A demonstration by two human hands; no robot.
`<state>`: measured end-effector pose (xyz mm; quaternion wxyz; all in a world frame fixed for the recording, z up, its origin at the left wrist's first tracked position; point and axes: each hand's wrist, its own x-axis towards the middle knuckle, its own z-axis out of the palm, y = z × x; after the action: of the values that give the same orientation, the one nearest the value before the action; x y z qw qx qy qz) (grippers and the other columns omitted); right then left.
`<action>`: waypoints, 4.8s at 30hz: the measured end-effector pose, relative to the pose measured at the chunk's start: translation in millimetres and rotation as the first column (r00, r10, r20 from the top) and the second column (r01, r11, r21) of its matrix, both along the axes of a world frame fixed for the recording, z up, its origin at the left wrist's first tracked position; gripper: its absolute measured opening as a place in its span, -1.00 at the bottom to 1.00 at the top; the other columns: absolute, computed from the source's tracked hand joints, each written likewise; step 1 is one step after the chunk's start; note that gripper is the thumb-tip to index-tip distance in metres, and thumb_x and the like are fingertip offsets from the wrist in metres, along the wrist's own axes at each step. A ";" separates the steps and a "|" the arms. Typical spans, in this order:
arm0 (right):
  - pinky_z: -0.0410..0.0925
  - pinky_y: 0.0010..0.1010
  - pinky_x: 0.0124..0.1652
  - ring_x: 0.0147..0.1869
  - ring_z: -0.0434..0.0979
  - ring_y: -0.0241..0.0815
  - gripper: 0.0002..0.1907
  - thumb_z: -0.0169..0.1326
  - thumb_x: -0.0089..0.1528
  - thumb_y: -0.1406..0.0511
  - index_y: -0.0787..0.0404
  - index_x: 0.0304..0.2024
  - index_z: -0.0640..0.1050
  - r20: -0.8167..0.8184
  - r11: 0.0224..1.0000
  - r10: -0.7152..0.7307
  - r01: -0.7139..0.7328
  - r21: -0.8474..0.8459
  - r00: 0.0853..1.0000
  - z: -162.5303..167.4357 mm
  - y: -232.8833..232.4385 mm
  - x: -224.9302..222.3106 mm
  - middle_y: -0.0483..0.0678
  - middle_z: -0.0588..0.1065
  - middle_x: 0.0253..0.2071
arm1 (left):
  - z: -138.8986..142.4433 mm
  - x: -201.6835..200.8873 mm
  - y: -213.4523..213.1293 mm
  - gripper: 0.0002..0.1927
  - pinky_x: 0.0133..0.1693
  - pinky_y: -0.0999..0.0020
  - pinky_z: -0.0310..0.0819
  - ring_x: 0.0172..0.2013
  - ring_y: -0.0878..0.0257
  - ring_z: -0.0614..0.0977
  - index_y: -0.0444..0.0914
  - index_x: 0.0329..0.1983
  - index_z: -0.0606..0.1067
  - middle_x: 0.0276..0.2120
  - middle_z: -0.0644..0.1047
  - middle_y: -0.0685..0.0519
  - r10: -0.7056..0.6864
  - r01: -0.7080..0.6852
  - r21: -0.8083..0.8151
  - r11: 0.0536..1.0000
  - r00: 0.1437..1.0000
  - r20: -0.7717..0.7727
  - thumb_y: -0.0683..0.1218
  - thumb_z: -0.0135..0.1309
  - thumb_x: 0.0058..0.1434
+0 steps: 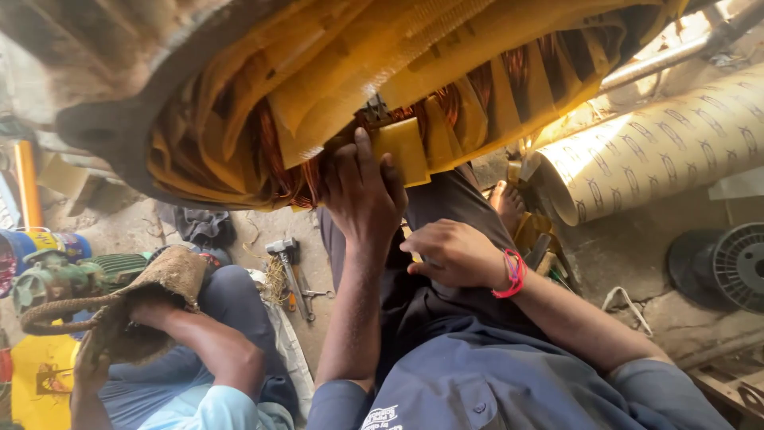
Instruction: The person sits on the floor and works on the stator of an electric motor, arranging copper windings and inserting yellow insulating tape between them. They use a wooden stick and a hammer to press the tape into place, then use a screwdriver to adjust the windings.
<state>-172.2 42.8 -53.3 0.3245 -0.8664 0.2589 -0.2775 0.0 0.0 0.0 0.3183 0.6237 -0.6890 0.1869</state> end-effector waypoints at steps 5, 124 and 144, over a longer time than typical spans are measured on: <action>0.45 -0.16 -0.01 -0.01 0.62 0.09 -0.67 0.28 0.19 0.24 0.23 -0.05 0.55 0.088 0.996 -0.079 0.075 0.044 0.993 -0.5 -1.4 -0.7 0.04 0.60 -0.10 | -0.3 0.0 1.0 -0.60 0.03 0.03 0.37 -0.04 -0.06 0.51 -0.39 0.24 0.48 -0.07 0.46 -0.10 -0.020 0.021 0.016 1.000 0.999 -0.043 -0.04 -0.06 0.48; 0.35 -0.53 -0.16 -0.15 0.41 -0.45 -0.51 -0.10 0.49 0.11 0.48 -0.02 0.55 -0.029 0.451 -0.655 0.422 0.787 0.755 -156.9 38.1 -114.4 -0.13 0.54 -0.25 | -3.5 -6.7 19.3 -0.45 0.25 0.02 0.19 0.14 -0.01 0.44 -0.33 0.39 0.37 0.06 0.42 -0.08 0.047 -0.059 0.165 0.984 0.996 0.076 0.14 -0.30 0.59; 0.33 -0.53 -0.20 -0.18 0.37 -0.45 -0.52 -0.09 0.50 0.11 0.48 -0.07 0.54 0.006 0.456 -0.667 0.403 0.793 0.745 -142.4 30.8 -108.1 -0.15 0.49 -0.29 | -2.2 -9.1 18.1 -0.44 0.23 0.02 0.27 0.14 -0.05 0.45 -0.32 0.41 0.37 0.10 0.42 -0.09 0.045 -0.052 0.164 0.985 0.998 0.046 0.14 -0.24 0.57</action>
<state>-280.2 73.6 -195.7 0.5821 -0.4652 0.5559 -0.3683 -9.1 18.1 -2.2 0.2462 0.6606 -0.6932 0.1499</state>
